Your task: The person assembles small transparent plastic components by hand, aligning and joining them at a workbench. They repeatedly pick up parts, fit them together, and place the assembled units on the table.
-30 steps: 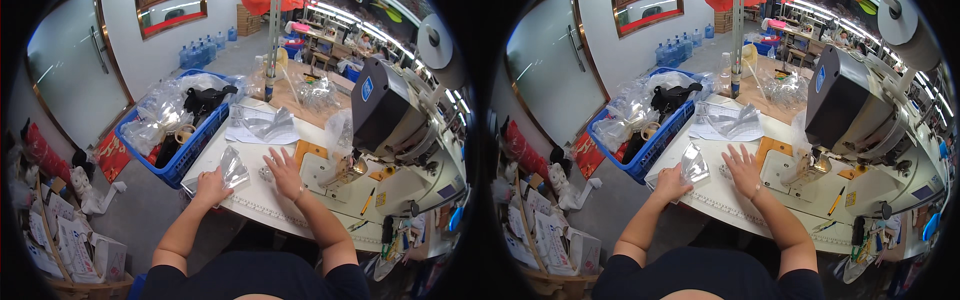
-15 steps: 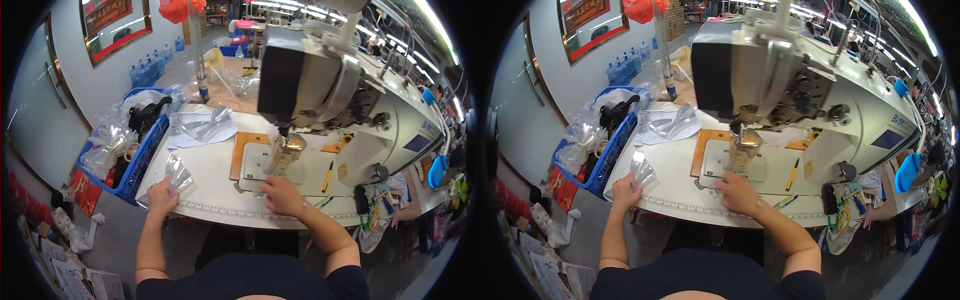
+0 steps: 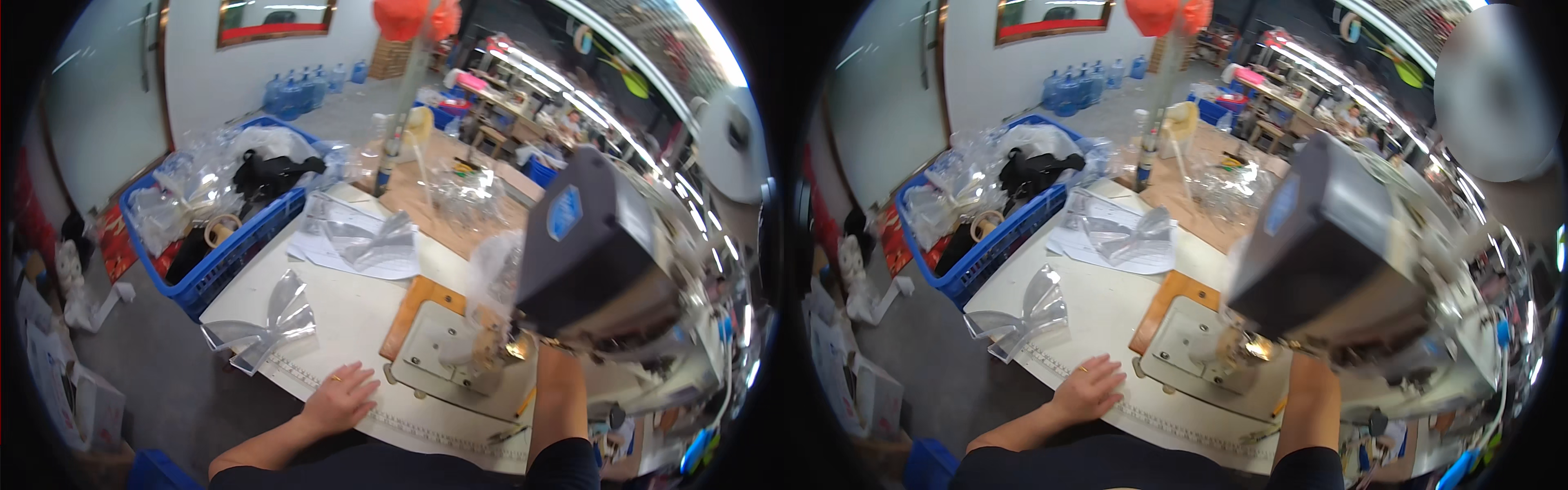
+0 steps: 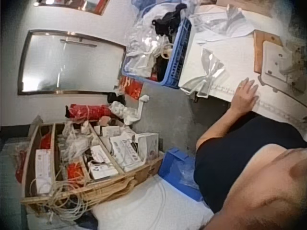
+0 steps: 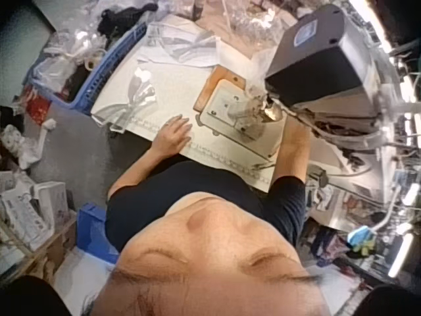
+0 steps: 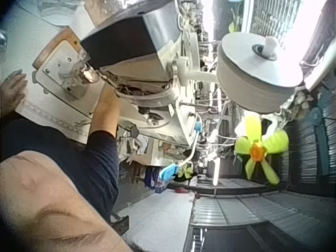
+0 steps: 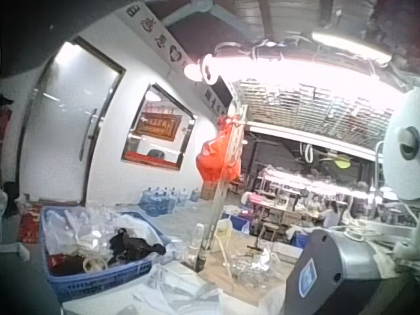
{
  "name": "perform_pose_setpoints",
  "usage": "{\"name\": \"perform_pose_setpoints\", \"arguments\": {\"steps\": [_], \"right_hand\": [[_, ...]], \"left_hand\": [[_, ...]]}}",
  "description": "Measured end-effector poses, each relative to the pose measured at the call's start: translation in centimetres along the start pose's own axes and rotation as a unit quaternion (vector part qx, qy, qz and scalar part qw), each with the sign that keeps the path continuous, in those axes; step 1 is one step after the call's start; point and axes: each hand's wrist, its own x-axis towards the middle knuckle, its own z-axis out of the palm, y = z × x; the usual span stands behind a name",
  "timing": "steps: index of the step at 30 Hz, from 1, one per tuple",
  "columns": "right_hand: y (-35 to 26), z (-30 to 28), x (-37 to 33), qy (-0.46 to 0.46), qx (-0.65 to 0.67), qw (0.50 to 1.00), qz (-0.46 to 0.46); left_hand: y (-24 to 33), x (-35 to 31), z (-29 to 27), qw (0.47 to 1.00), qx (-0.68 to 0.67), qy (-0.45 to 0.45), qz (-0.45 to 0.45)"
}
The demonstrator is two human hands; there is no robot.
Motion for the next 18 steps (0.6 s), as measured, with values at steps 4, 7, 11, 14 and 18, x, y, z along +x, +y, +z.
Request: {"name": "perform_pose_setpoints", "arguments": {"steps": [4,7,11,14,18], "right_hand": [[-3.8,0.6,8.1,-0.056,0.006,0.995,-0.081],[-4.9,-0.5,10.3,-0.103,0.034,0.984,-0.139],[-4.0,0.0,10.0,-0.002,-0.036,0.998,-0.059],[-3.1,0.2,10.2,0.017,0.008,1.000,0.008],[-3.6,0.1,10.9,-0.071,0.073,0.995,0.009]], "left_hand": [[0.0,0.0,-0.1,0.998,-0.018,0.056,-0.010],[-0.6,0.1,0.5,0.998,-0.007,0.058,-0.008],[-1.2,-0.1,0.8,0.999,0.011,0.044,-0.019],[-1.4,0.2,0.7,0.999,0.012,0.039,-0.021],[-1.4,0.1,0.6,0.999,0.015,0.019,-0.034]]}}
